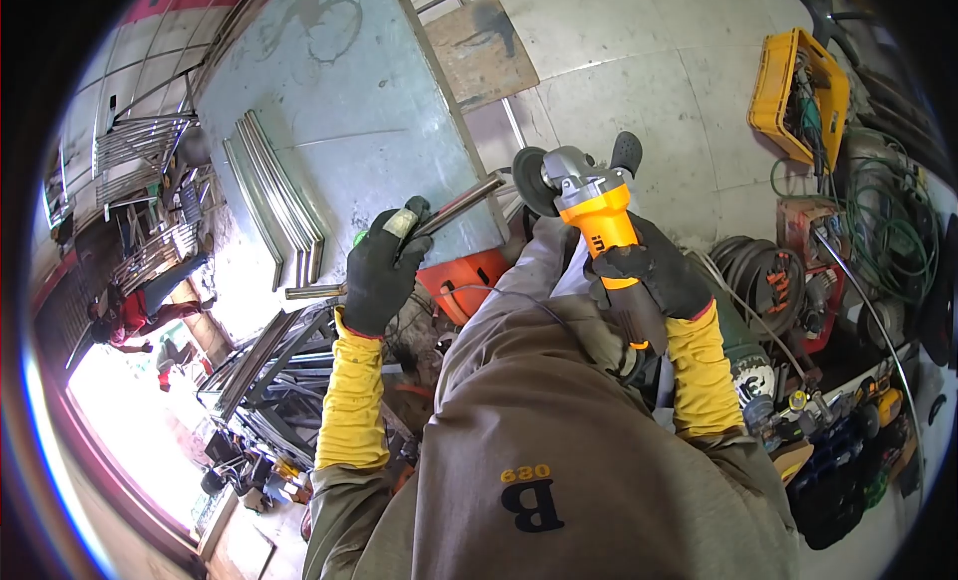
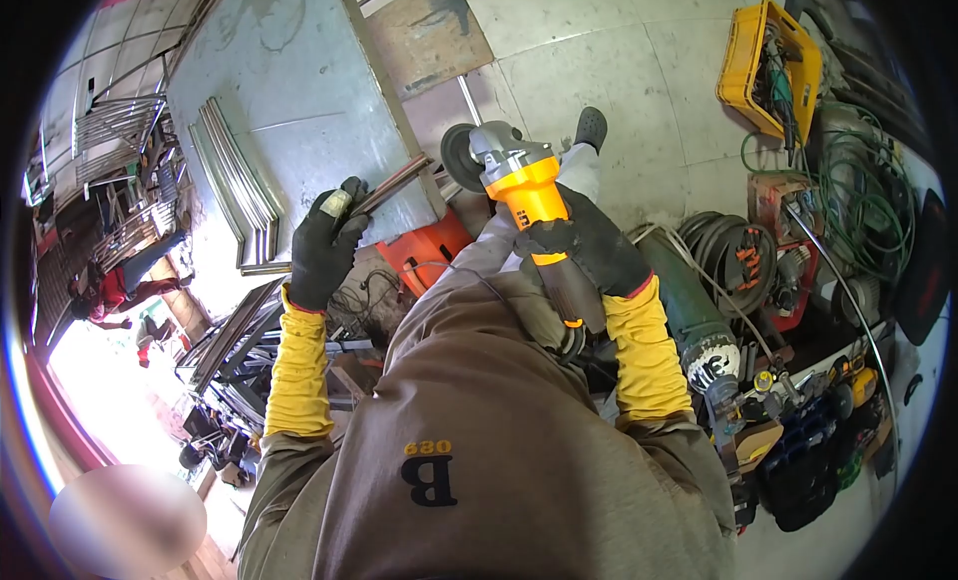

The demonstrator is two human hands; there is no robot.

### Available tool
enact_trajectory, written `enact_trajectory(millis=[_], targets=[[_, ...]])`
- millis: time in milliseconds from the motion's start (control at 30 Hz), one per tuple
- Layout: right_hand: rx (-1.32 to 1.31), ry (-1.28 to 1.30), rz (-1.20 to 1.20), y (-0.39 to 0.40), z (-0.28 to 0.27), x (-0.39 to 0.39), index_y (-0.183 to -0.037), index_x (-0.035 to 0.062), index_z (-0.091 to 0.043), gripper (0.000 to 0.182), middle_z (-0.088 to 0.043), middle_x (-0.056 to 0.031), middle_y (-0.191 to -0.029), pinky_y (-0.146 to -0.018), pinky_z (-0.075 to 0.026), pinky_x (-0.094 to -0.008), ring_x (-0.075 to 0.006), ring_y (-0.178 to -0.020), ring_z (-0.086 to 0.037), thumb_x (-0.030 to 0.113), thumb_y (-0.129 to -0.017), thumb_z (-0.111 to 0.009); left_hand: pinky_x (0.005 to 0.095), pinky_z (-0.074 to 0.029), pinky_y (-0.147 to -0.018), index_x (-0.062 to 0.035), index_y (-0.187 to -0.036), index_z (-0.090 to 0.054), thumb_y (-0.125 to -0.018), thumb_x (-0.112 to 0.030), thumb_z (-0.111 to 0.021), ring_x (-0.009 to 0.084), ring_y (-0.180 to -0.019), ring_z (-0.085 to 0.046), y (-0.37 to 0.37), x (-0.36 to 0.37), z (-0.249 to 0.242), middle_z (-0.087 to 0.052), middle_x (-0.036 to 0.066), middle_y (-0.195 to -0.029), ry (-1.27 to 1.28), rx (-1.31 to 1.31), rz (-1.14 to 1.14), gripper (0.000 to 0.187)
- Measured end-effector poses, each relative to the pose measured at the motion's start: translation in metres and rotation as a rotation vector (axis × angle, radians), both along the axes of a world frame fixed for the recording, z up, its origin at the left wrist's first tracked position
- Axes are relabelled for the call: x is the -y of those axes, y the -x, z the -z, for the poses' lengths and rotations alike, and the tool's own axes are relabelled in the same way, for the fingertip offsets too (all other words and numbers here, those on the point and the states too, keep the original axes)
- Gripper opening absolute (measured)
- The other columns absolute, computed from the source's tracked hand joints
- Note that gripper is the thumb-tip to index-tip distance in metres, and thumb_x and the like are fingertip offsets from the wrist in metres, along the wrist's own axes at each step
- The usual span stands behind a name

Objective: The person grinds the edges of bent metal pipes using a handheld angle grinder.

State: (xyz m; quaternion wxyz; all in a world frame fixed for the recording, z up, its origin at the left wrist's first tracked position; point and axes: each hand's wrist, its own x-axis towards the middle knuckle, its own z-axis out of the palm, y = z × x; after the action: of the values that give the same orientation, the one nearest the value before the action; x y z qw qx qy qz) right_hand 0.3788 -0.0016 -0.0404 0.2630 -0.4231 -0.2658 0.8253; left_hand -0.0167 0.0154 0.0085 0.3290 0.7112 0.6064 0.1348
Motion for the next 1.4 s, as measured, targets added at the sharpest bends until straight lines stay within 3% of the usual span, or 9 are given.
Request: enact_trajectory(millis=[167,300,367,600,900,967,1167,1400], targets=[[-0.114,0.104,0.052,-0.004,-0.006,-0.008,-0.143,0.0009,-0.061,0.056,-0.071,-0.008,-0.119,-0.093,-0.059,-0.0341,-0.0169,-0.104,-0.071,0.035,-0.101,-0.077,0.0365,-0.062,-0.087,0.001,-0.142,-0.069,-0.097,0.004,-0.08,0.028,-0.104,-0.079,0.0,0.007,0.003,-0.076,0.018,-0.127,-0.05,0.012,0.002,0.046],[-0.127,0.039,0.091,0.001,-0.014,-0.014,-0.144,0.0009,-0.06,0.057,-0.072,-0.0079,-0.116,-0.091,-0.059,-0.0335,-0.0166,-0.1,-0.071,0.036,-0.101,-0.077,0.0374,-0.062,-0.086,-0.0004,-0.14,-0.071,-0.096,0.004,-0.08,0.0298,-0.101,-0.078,-0.008,0.005,-0.003,-0.076,0.018,-0.123,-0.082,-0.029,0.034,0.045],[-0.068,0.041,-0.049,-0.001,-0.006,-0.018,-0.147,0.001,-0.059,0.062,-0.073,-0.0084,-0.113,-0.089,-0.059,-0.0337,-0.0167,-0.096,-0.071,0.038,-0.1,-0.078,0.0378,-0.062,-0.086,-0.0014,-0.137,-0.073,-0.096,0.002,-0.081,0.0312,-0.1,-0.078,-0.008,0.008,-0.001,-0.077,0.017,-0.12,-0.15,-0.059,0.061,0.042],[-0.072,0.048,-0.086,0.002,-0.01,-0.022,-0.148,0.0017,-0.059,0.07,-0.073,-0.0102,-0.111,-0.085,-0.06,-0.0347,-0.0175,-0.094,-0.071,0.045,-0.097,-0.081,0.0381,-0.062,-0.086,-0.0017,-0.133,-0.076,-0.097,0.001,-0.082,0.0309,-0.101,-0.079,-0.013,0.016,-0.002,-0.079,0.016,-0.118,-0.15,-0.07,-0.032,0.037],[-0.064,0.025,-0.064,0.002,-0.012,-0.019,-0.15,0.0018,-0.058,0.077,-0.072,-0.0108,-0.114,-0.086,-0.062,-0.0358,-0.019,-0.099,-0.073,0.049,-0.095,-0.084,0.0354,-0.063,-0.091,0.0024,-0.139,-0.074,-0.098,0.003,-0.079,0.0246,-0.103,-0.08,-0.012,0.021,-0.002,-0.08,0.018,-0.12,-0.049,-0.014,-0.125,0.041],[-0.067,0.036,-0.057,0.0,-0.008,-0.016,-0.15,0.0017,-0.058,0.075,-0.072,-0.0103,-0.115,-0.09,-0.061,-0.0363,-0.0192,-0.101,-0.072,0.048,-0.096,-0.083,0.0393,-0.064,-0.085,-0.001,-0.135,-0.076,-0.099,-0.002,-0.078,0.0319,-0.1,-0.081,-0.016,0.021,-0.006,-0.081,0.018,-0.118,-0.055,-0.027,-0.146,0.036],[-0.094,0.042,-0.059,-0.003,0.012,-0.006,-0.147,0.0019,-0.06,0.069,-0.072,-0.0098,-0.116,-0.088,-0.06,-0.0354,-0.0185,-0.1,-0.071,0.045,-0.098,-0.082,0.0425,-0.063,-0.083,-0.0038,-0.139,-0.073,-0.101,-0.005,-0.075,0.0373,-0.097,-0.08,-0.014,0.03,-0.01,-0.08,0.019,-0.117,-0.121,-0.157,-0.031,0.038],[-0.038,0.148,-0.024,-0.013,-0.001,-0.004,-0.145,0.0021,-0.062,0.059,-0.073,-0.0073,-0.113,-0.088,-0.059,-0.0333,-0.0164,-0.098,-0.072,0.03,-0.098,-0.083,0.0444,-0.062,-0.083,-0.006,-0.143,-0.071,-0.1,-0.012,-0.077,0.0386,-0.101,-0.078,-0.023,0.061,-0.009,-0.077,0.018,-0.123,-0.03,-0.114,-0.148,0.044]])
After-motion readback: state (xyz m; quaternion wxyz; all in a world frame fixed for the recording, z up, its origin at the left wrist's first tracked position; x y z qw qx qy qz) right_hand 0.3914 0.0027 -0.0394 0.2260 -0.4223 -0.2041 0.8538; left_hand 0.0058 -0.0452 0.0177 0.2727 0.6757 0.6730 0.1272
